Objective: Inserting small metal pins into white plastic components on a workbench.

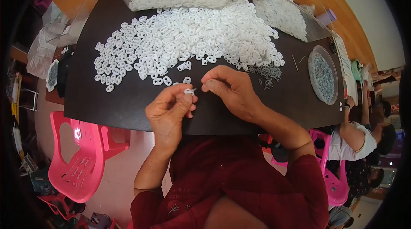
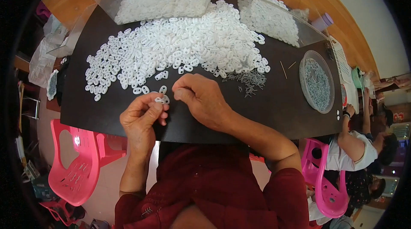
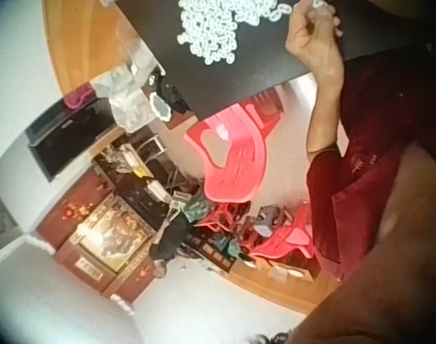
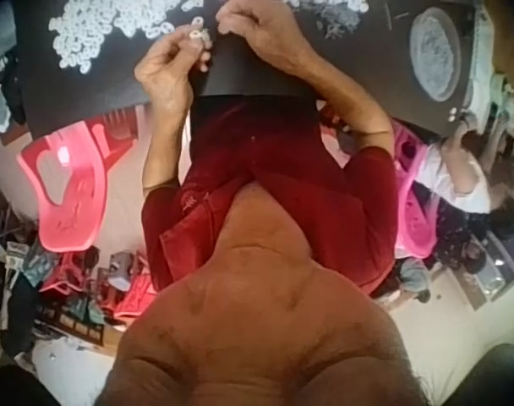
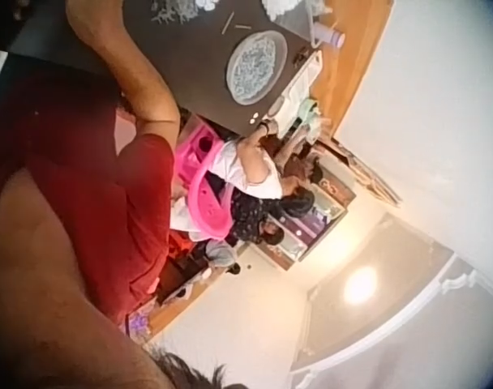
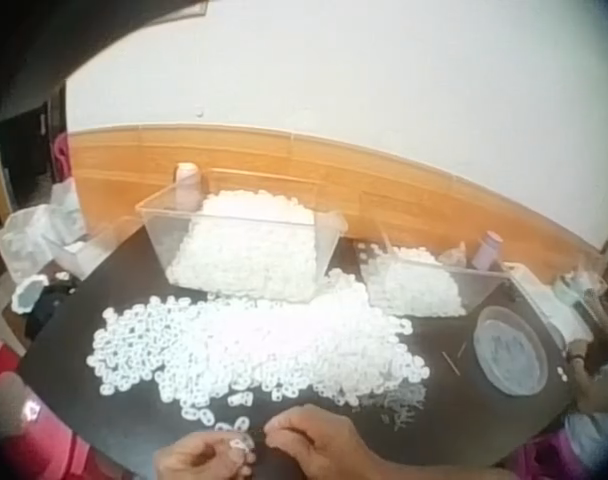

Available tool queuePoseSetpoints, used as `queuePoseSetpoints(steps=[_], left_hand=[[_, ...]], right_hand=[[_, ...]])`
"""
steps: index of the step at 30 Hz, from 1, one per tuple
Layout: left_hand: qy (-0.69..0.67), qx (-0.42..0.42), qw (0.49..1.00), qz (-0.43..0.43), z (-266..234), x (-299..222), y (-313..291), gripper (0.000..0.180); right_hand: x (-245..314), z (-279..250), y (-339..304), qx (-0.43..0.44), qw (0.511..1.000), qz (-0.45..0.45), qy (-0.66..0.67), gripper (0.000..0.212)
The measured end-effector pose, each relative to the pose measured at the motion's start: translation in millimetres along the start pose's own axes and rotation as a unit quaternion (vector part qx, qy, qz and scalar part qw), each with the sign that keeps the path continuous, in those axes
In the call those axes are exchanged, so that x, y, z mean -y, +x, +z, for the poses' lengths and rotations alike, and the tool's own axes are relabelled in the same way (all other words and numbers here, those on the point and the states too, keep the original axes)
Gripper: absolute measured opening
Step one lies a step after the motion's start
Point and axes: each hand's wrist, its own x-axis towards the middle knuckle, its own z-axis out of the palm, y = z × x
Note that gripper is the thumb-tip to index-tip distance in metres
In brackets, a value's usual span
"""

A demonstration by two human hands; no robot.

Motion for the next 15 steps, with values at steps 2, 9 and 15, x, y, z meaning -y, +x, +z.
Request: queuePoseSetpoints(steps=[2, 9, 15], left_hand=[[-0.01, -0.018, 1.0, -0.004, -11.6, -4.3, 1.4, 0.014], [-0.045, -0.078, 0.996, 0.017, -30.5, -12.0, 2.8, 0.015], [-0.044, -0.079, 0.996, 0.018, -29.8, -6.3, 0.6, 0.015]], right_hand=[[-4.3, -1.5, 3.0, -0.022, 0.995, -0.072, -0.067, 0.011], [-0.8, 18.4, 12.4, -0.07, 0.927, -0.238, -0.282, 0.021], [-1.1, 33.5, 9.8, -0.056, 0.896, -0.264, -0.352, 0.024]])
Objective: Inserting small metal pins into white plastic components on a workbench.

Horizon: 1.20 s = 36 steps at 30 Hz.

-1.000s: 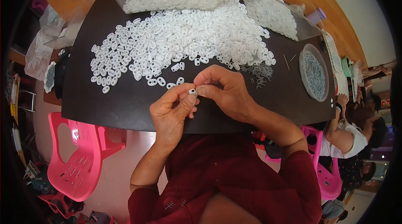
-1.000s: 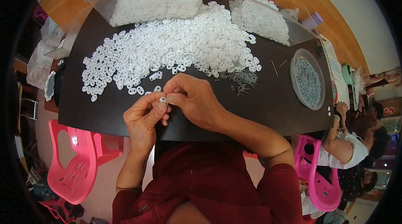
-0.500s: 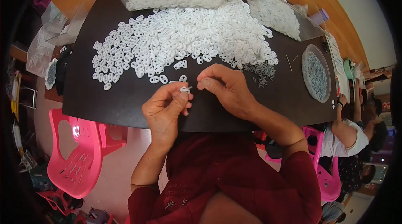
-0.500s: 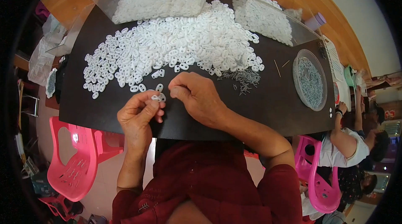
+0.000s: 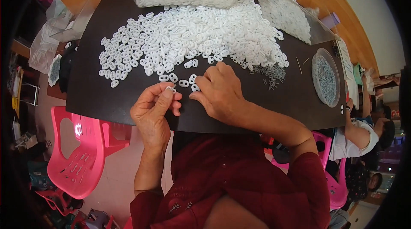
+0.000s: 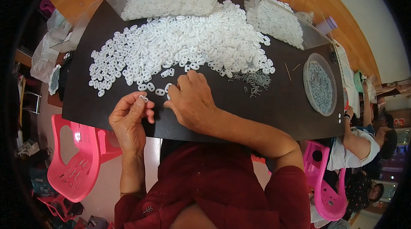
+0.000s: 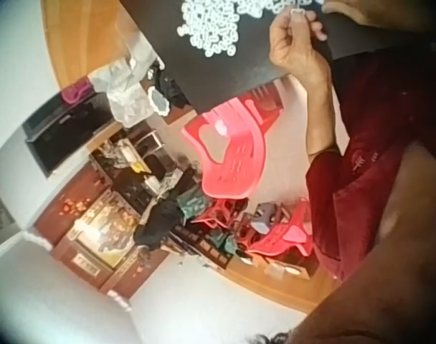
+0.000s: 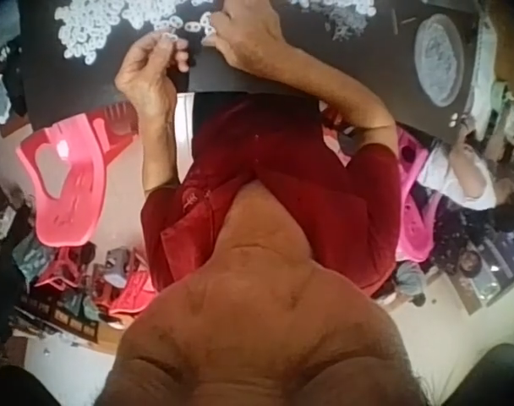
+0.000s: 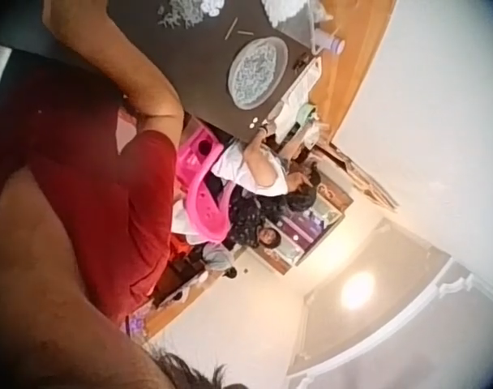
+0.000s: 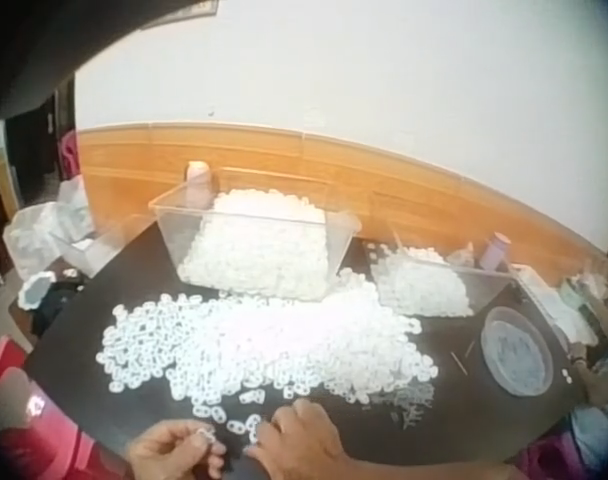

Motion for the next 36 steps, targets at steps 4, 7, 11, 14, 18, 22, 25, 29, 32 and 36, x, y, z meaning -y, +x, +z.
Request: queuePoseSetpoints(steps=[4, 7, 11, 14, 18, 22, 25, 29, 32, 36], left_hand=[[-0.005, 0.008, 1.0, -0.011, 2.6, 0.0, 0.5, 0.015], [-0.003, 0.009, 1.0, -0.011, 4.4, 1.1, 0.8, 0.015], [-0.003, 0.008, 1.0, -0.012, 6.4, 5.1, 0.6, 0.015], [0.004, 0.009, 1.0, -0.012, 8.1, 6.6, 0.9, 0.015], [0.007, 0.016, 1.0, -0.001, 10.7, 7.8, 0.6, 0.013], [-0.012, 0.033, 0.999, 0.006, 26.6, 10.2, -0.4, 0.012], [-0.063, 0.056, 0.996, -0.002, 36.9, 12.8, -3.4, 0.013], [-0.085, 0.058, 0.995, 0.01, 43.9, 14.2, -3.6, 0.014], [-0.097, 0.055, 0.994, -0.005, 45.9, 15.9, -3.9, 0.013], [-0.108, 0.049, 0.992, -0.043, 47.5, 14.6, -3.2, 0.013]], right_hand=[[-0.3, 5.9, -3.3, -0.004, 1.0, -0.002, -0.006, 0.025], [-3.4, 7.4, -2.1, -0.011, 0.999, 0.018, 0.025, 0.025], [-6.6, 8.0, -3.0, -0.018, 0.996, 0.039, 0.074, 0.024], [-9.5, 6.6, -5.5, -0.028, 0.995, 0.048, 0.086, 0.023], [-10.9, -0.9, -8.8, -0.039, 0.996, 0.045, 0.062, 0.022], [-9.0, -9.1, -10.7, -0.09, 0.995, 0.021, 0.048, 0.022], [-6.2, -11.8, -12.3, -0.104, 0.994, -0.016, 0.016, 0.022], [-2.3, -15.7, -15.5, -0.124, 0.991, -0.037, -0.026, 0.021], [-5.1, -14.5, -17.7, -0.128, 0.991, -0.027, 0.005, 0.019], [-6.7, -25.0, -17.1, -0.113, 0.989, 0.028, 0.092, 0.018]])
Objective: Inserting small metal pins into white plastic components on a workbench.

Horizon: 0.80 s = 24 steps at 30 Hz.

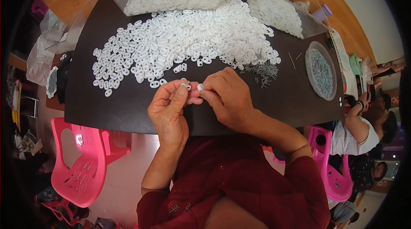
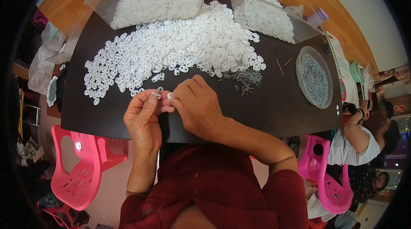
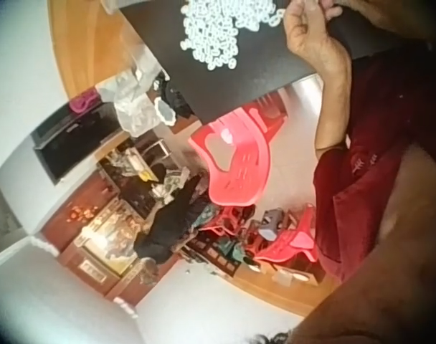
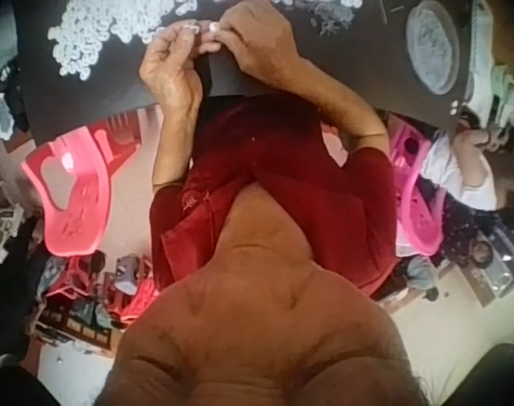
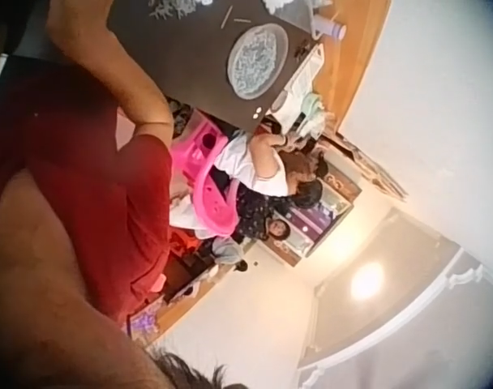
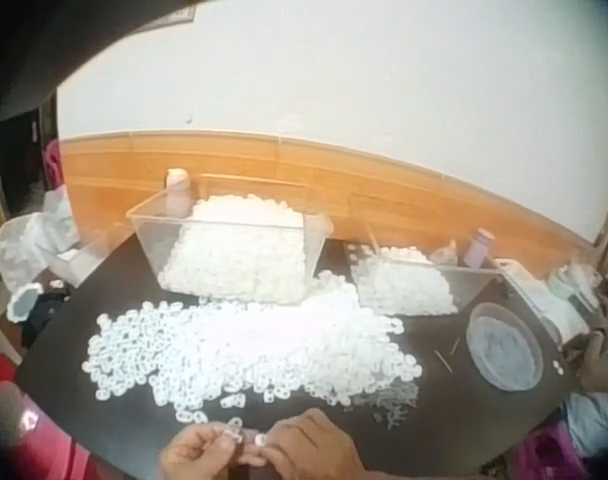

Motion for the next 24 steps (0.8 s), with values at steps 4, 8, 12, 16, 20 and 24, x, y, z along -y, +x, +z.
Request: queuePoseSetpoints(steps=[4, 8, 12, 16, 20, 24], left_hand=[[-0.025, 0.019, 1.0, 0.0, -2.4, 1.7, 0.0, 0.013], [-0.04, 0.024, 0.999, -0.011, -0.1, 0.8, -0.6, 0.014], [-0.042, 0.024, 0.999, -0.019, 1.0, 2.6, -1.8, 0.014], [-0.024, 0.012, 0.999, -0.017, -0.1, 4.3, -0.2, 0.014], [-0.001, 0.014, 1.0, 0.0, -1.9, 5.4, -1.0, 0.015], [0.016, 0.011, 0.999, 0.025, 1.4, 5.3, -3.6, 0.016]], right_hand=[[4.3, -6.5, -0.3, 0.05, 0.977, 0.163, 0.128, 0.02], [6.8, -8.9, 4.1, 0.032, 0.925, 0.267, 0.267, 0.017], [-0.3, -8.0, 0.1, 0.038, 0.882, 0.314, 0.35, 0.01], [-1.9, -8.5, 1.4, 0.007, 0.845, 0.326, 0.424, 0.009], [-4.8, -13.4, 3.0, 0.023, 0.831, 0.371, 0.414, 0.012], [-2.5, -14.5, 7.0, 0.022, 0.803, 0.408, 0.433, 0.014]])
